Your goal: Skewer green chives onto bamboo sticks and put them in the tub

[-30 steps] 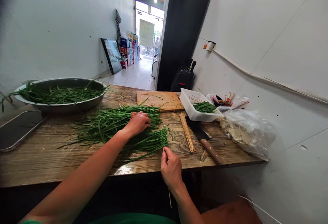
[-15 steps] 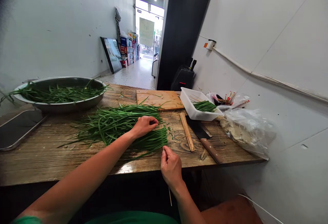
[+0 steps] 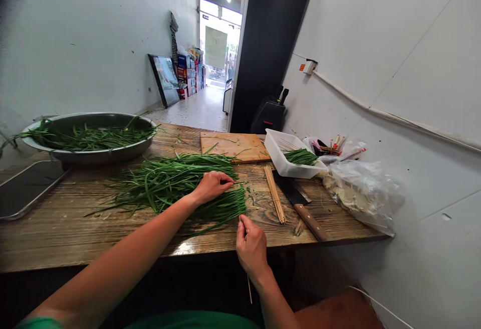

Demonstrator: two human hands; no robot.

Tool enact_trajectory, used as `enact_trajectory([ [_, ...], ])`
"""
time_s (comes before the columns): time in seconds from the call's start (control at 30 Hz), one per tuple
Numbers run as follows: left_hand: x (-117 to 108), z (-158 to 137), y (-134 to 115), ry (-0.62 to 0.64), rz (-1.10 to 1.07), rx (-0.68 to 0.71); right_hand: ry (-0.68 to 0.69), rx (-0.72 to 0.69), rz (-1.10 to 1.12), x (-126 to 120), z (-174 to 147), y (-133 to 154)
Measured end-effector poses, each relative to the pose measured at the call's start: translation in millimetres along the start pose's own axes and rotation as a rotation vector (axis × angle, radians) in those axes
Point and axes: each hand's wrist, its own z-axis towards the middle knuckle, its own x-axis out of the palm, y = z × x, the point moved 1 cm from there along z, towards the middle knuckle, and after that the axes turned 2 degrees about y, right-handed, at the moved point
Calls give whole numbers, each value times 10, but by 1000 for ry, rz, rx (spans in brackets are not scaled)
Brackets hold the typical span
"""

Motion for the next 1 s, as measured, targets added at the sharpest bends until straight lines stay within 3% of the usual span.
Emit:
enact_trajectory([
  [0.3,4,-1,8,20,9,44,4,8,-22,-15,0,27],
  [0.5,-133,-8,28,311,-5,194,12,29,-23,-12,-6,16],
  [0.53,-175,1,42,287,26,175,15,31,-17,-9,-6,10],
  [0.63,-293,31,108,31,192,78,17,40,7,0,-9,-5],
  [0.7,-324,35,163,-63,305,77,20,50,17,4,-11,-6],
  [0.83,-272,19,260,23,439,156,29,58,2,-2,-14,10],
  [1.0,-206,12,283,42,504,118,27,48,-1,-14,-11,22],
])
